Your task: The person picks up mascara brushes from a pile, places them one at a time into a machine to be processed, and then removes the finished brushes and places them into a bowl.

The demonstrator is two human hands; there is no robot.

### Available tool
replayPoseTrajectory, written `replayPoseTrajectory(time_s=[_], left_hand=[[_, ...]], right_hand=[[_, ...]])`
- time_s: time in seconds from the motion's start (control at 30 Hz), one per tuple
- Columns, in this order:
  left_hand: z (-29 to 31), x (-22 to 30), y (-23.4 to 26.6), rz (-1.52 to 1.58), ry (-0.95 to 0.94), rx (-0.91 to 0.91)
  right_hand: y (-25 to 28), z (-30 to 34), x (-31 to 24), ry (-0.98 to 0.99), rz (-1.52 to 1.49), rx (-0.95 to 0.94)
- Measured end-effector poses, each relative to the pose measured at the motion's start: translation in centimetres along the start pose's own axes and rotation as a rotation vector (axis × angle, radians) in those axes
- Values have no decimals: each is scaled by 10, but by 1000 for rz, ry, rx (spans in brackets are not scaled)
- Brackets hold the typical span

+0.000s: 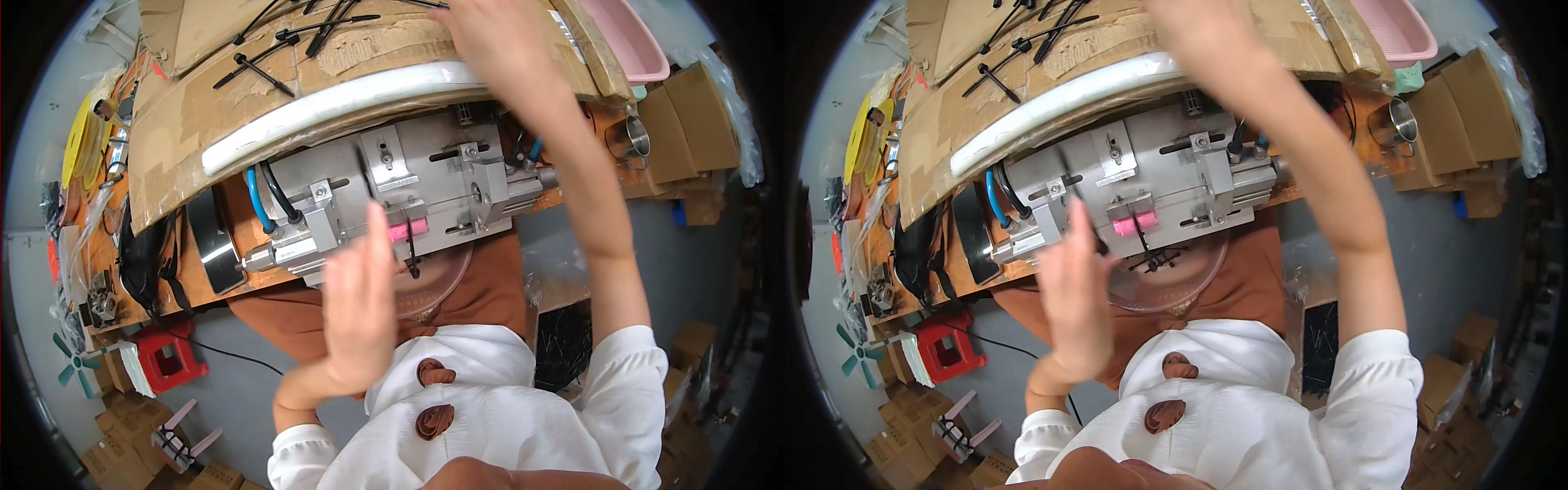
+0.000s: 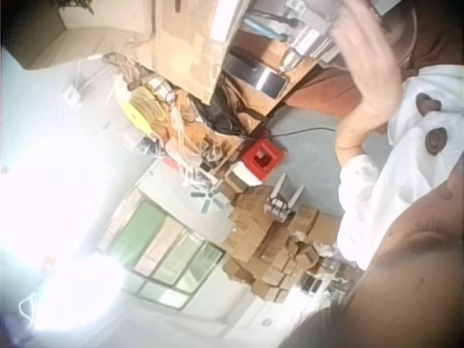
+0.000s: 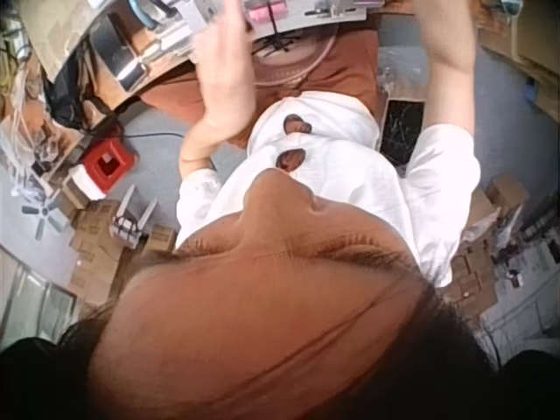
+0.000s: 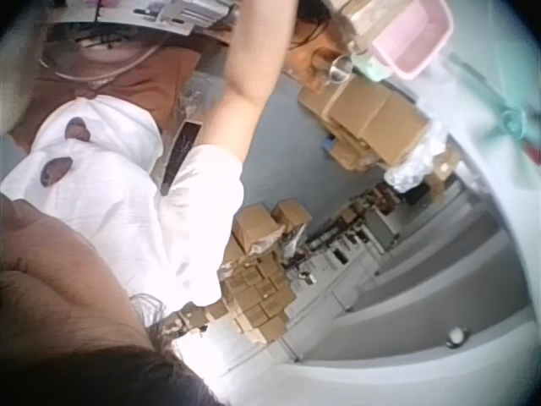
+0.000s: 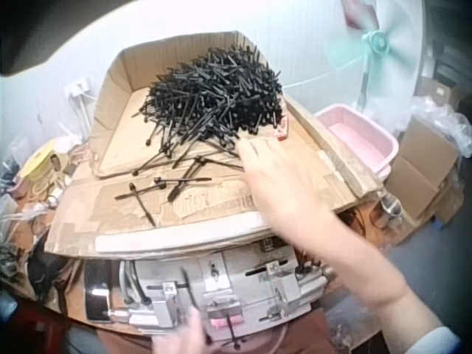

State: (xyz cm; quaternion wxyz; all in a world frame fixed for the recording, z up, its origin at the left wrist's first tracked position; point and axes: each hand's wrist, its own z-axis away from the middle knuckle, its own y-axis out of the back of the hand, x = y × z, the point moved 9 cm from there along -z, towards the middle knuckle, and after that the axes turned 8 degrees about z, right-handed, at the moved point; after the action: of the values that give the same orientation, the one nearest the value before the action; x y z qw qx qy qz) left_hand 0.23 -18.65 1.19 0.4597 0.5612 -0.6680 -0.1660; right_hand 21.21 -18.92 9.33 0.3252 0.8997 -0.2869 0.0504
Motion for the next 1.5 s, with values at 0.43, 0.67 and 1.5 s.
replayPoseTrajectory(time_s=[0.43, 0.67, 1.5], left_hand=[[33, 3, -64, -111, 73, -277], [-82, -53, 27, -187, -58, 90], [-95, -79, 55, 134, 10, -79]], right_hand=[[27, 30, 63, -551, -1105, -298], [99, 143, -75, -186, -878, -129], [41, 57, 5, -212, -94, -106]])
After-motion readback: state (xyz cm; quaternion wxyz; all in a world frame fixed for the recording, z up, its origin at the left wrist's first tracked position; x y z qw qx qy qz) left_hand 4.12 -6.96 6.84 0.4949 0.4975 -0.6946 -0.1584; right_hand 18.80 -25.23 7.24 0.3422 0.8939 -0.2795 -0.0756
